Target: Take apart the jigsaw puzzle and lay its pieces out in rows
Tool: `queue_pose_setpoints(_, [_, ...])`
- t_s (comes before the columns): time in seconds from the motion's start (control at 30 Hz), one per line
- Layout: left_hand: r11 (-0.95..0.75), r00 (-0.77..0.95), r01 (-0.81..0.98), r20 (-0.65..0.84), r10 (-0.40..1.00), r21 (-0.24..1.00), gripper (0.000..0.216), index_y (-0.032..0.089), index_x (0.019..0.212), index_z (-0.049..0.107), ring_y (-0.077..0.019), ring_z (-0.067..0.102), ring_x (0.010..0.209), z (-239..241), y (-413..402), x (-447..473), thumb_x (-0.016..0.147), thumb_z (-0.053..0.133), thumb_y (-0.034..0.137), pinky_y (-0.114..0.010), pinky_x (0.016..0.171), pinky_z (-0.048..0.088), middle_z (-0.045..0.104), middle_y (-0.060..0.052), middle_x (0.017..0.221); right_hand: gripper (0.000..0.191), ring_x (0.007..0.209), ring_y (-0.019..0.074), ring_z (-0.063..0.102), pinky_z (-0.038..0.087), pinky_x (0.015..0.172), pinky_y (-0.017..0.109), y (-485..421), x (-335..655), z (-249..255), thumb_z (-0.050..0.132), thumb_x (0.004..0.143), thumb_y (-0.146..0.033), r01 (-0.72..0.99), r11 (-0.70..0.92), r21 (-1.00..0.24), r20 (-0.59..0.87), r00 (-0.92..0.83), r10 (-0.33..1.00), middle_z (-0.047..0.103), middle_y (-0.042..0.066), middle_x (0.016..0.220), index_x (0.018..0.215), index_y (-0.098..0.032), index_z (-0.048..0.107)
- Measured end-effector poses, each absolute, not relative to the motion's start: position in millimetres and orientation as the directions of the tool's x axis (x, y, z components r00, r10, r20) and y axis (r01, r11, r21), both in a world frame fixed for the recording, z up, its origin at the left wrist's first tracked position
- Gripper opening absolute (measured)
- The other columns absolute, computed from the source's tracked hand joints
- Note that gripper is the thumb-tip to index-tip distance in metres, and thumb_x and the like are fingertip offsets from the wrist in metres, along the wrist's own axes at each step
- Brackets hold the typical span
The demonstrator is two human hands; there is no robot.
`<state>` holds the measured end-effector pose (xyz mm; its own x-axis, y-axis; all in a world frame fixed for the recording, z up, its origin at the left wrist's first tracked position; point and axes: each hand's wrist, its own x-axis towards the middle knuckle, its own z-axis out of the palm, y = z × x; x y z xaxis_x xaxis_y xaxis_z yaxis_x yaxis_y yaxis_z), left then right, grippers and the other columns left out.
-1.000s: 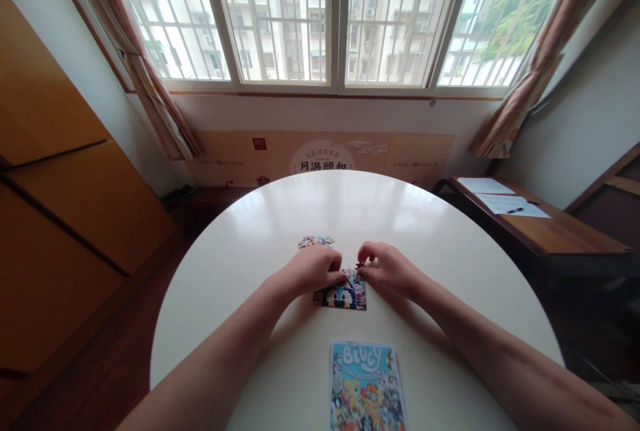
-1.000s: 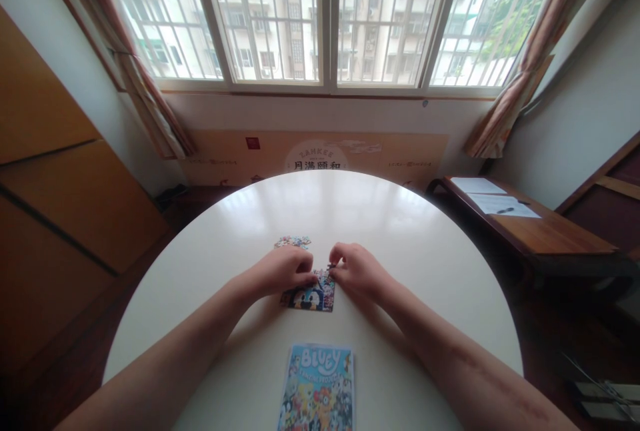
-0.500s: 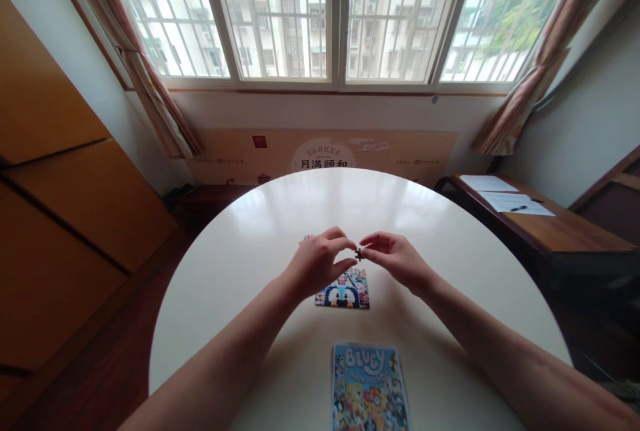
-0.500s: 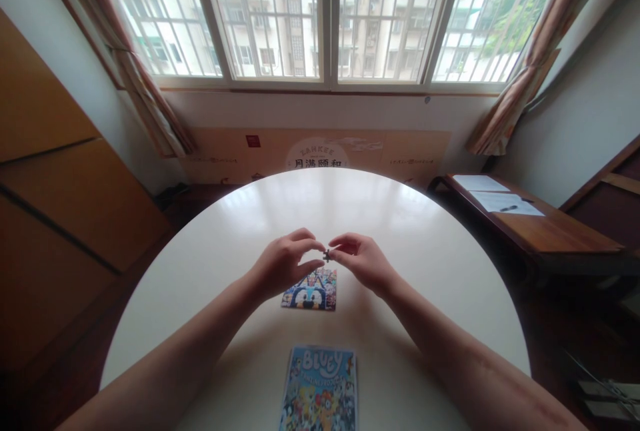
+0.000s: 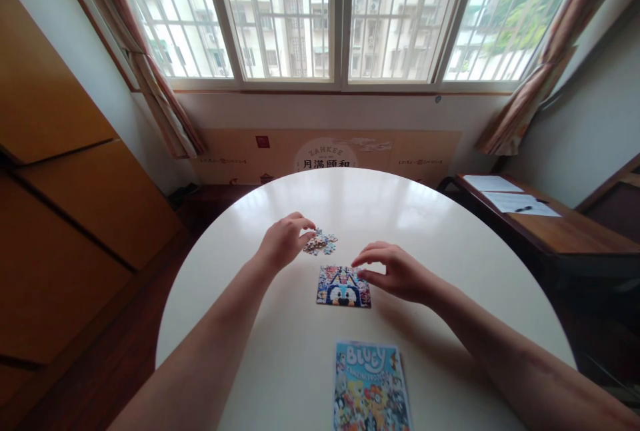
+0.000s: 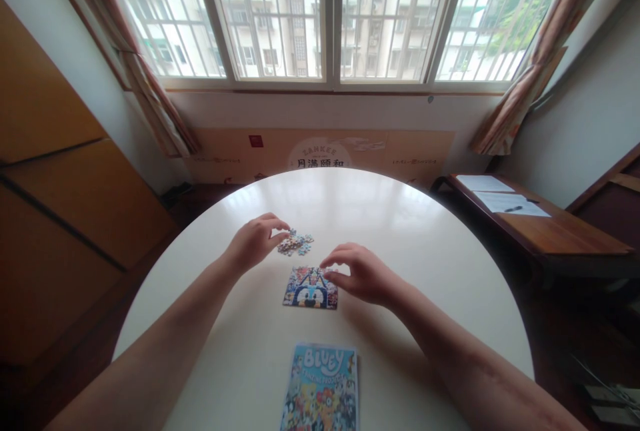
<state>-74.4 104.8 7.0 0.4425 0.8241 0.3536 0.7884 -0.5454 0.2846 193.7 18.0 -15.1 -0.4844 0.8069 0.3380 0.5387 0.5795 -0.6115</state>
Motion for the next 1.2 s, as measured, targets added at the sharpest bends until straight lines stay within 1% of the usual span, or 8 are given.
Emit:
queue_pose_setpoints(0.13, [-0.542,0.451,0.786,0.325,0.831,0.295,0.016,0.022,0.097,0.076,-0.0161,0.063,0.076,0.6,106.2,-72.3,0.091,0.062,0.026,-0.029,0.073,0.048,0.069,-0.004,0.101,0.023,0.1,0.0175,0.063,0.049,0.091,0.034,11.1,188.4,-11.5,0.072,0.085,-0.029,0.482,0.715,-0.506,0.317,-0.667,0.674,0.07,0.005,0.109,0.108,-0.025,0.075])
queue_pose_setpoints(0.27, [-0.577,0.505,0.757,0.285,0.815,0.308,0.017,0.023,0.096,0.076,-0.0173,0.065,0.081,-3.6,105.4,-68.6,0.089,0.062,0.026,-0.028,0.074,0.048,0.069,-0.003,0.102,0.023,0.101,0.017,0.062,0.048,0.092,0.034,8.7,185.9,-7.9,0.074,0.082,-0.027,0.5,0.747,-0.439,0.263,-0.723,0.639,0.07,0.003,0.109,0.105,-0.028,0.076])
queue_pose_setpoints(0.4, [-0.583,0.525,0.754,0.258,0.811,0.302,0.02,0.024,0.1,0.077,-0.0191,0.066,0.087,-5.6,109.1,-72.0,0.089,0.06,0.025,-0.029,0.079,0.049,0.07,-0.003,0.105,0.025,0.1,0.0174,0.062,0.047,0.094,0.035,8.8,189.1,-4.9,0.075,0.079,-0.024,0.521,0.745,-0.417,0.245,-0.724,0.644,0.071,0.002,0.108,0.103,-0.029,0.076])
queue_pose_setpoints(0.53, [-0.578,0.504,0.768,0.299,0.811,0.275,0.025,0.024,0.106,0.076,-0.0195,0.067,0.088,1.8,105.1,-72.3,0.09,0.057,0.02,-0.029,0.079,0.049,0.07,-0.004,0.108,0.022,0.097,0.0172,0.063,0.047,0.093,0.034,9.8,197.8,-1.7,0.076,0.078,-0.024,0.541,0.731,-0.416,0.223,-0.719,0.659,0.071,0.002,0.105,0.1,-0.028,0.077])
queue_pose_setpoints(0.7, [-0.629,0.578,0.729,0.25,0.777,0.27,0.018,0.024,0.094,0.078,-0.0184,0.067,0.083,18.1,85.2,-60.6,0.088,0.061,0.02,-0.029,0.075,0.049,0.071,-0.003,0.1,0.013,0.094,0.0168,0.064,0.049,0.089,0.034,13.9,204.4,-2.2,0.073,0.084,-0.029,0.551,0.713,-0.434,0.239,-0.693,0.68,0.071,0.004,0.104,0.096,-0.026,0.078])
queue_pose_setpoints(0.83, [-0.675,0.669,0.689,0.125,0.733,0.264,0.015,0.023,0.096,0.078,-0.0204,0.068,0.086,18.6,72.3,-47.8,0.087,0.067,0.024,-0.03,0.076,0.05,0.073,-0.004,0.101,0.022,0.099,0.0183,0.062,0.05,0.089,0.034,16.4,200.4,-8.4,0.068,0.088,-0.025,0.584,0.696,-0.418,0.298,-0.636,0.712,0.07,0.006,0.108,0.108,-0.025,0.076])
queue_pose_setpoints(1.0, [-0.679,0.684,0.699,0.069,0.727,0.225,0.018,0.022,0.098,0.078,-0.024,0.067,0.09,11.7,66.7,-39.0,0.085,0.069,0.031,-0.032,0.076,0.05,0.073,-0.007,0.102,0.04,0.105,0.021,0.059,0.048,0.093,0.039,16.4,193.8,-15.2,0.068,0.087,-0.026,0.634,0.684,-0.361,0.28,-0.626,0.728,0.066,0.006,0.117,0.126,-0.03,0.068])
queue_pose_setpoints(1.2, [-0.634,0.64,0.742,0.054,0.767,0.217,0.013,0.022,0.088,0.078,-0.024,0.066,0.089,10.1,62.2,-35.6,0.082,0.069,0.029,-0.032,0.076,0.05,0.073,-0.008,0.096,0.035,0.102,0.0212,0.059,0.047,0.09,0.038,16.2,191.5,-16.4,0.069,0.088,-0.032,0.653,0.674,-0.345,0.234,-0.635,0.736,0.066,0.008,0.113,0.123,-0.028,0.069])
